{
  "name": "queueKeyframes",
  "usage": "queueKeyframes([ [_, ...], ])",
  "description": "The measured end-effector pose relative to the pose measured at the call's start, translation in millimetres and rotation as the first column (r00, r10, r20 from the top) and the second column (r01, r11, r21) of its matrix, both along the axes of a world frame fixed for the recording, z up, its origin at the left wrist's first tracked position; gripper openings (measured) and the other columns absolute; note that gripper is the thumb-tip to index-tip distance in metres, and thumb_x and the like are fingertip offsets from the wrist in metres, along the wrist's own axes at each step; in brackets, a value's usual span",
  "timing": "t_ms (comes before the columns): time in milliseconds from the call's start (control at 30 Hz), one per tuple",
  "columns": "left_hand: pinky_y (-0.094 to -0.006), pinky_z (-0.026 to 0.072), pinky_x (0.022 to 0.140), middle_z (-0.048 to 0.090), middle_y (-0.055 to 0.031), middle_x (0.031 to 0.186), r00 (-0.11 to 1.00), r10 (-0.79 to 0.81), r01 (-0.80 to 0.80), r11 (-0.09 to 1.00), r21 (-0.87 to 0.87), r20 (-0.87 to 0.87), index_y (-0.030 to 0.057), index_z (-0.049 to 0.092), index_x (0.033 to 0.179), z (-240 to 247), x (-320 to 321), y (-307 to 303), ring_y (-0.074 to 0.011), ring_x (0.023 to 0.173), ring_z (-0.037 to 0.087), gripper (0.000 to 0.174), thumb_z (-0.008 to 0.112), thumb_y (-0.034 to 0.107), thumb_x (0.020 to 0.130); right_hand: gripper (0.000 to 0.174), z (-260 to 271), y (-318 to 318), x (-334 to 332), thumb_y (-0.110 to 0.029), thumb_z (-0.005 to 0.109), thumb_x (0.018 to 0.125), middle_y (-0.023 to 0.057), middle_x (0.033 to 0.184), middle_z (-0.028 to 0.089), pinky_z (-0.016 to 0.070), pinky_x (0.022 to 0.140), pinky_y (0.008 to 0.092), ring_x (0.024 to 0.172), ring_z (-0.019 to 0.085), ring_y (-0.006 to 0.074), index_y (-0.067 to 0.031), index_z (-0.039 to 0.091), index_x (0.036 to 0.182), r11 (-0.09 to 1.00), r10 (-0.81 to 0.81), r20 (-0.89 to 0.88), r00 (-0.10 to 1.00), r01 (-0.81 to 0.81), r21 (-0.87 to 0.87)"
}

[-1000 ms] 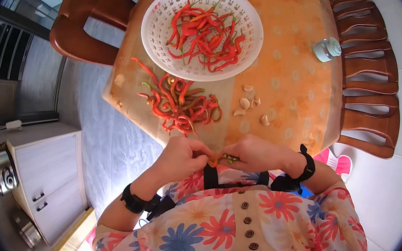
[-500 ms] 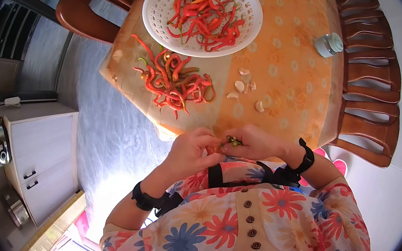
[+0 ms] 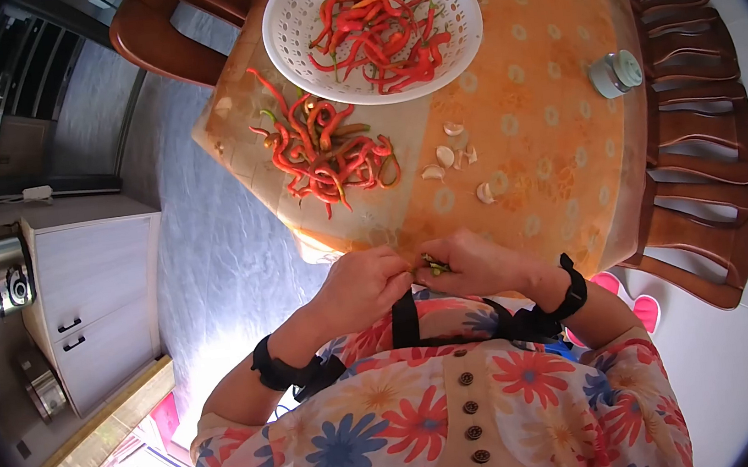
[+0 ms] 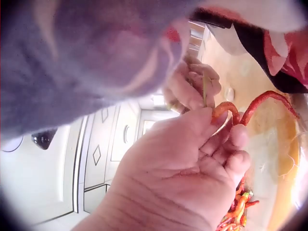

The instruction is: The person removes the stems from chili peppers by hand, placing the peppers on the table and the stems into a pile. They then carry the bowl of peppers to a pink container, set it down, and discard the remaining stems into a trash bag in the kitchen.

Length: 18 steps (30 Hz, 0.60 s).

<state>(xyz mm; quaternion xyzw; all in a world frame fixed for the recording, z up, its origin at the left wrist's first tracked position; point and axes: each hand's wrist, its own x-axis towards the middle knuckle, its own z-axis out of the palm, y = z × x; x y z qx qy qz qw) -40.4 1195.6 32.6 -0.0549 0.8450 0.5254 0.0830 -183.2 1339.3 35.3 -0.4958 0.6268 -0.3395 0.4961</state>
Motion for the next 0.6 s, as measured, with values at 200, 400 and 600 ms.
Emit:
queueKeyframes([
  [200,-0.0285,0.0458,0.061,0.059,-0.0081,0.073,0.958,-0.122,0.061,0.971,0.230,0.259,0.0000,0.060,0.084,9.2,-12.4,-15.3,-0.0176,0.068,0.057,0.016,0.051,0.013,0.083,0.014,5.5,-4.5,-3.3,-0.013,0.056,0.080,0.0156,0.060,0.052,0.0408,0.049,0.0322,0.051,0.052,0.0238,0.0005,0.058,0.082,0.998,0.048,-0.038,0.998,-0.049,-0.030],
  [400,-0.0212,0.0447,0.058,0.062,-0.0042,0.079,0.919,-0.337,0.118,0.734,0.669,0.207,-0.0014,0.061,0.097,11.0,-19.8,-40.4,-0.0085,0.066,0.056,0.020,0.054,0.014,0.085,0.010,8.6,-10.4,-7.4,-0.009,0.053,0.081,0.0070,0.062,0.052,0.0384,0.047,0.0286,0.050,0.049,0.0144,0.0002,0.056,0.081,0.995,0.067,0.321,0.945,-0.039,-0.092],
  [600,-0.0200,0.0433,0.055,0.061,-0.0025,0.076,0.912,-0.337,0.034,0.631,0.775,0.235,-0.0001,0.062,0.093,9.2,-28.4,-62.0,-0.0062,0.064,0.054,0.021,0.057,0.019,0.085,0.009,34.6,-19.6,-18.4,-0.011,0.053,0.084,-0.0014,0.067,0.051,0.0321,0.043,0.0199,0.050,0.041,0.0044,-0.0030,0.056,0.086,0.978,-0.151,0.792,0.591,-0.025,0.206],
])
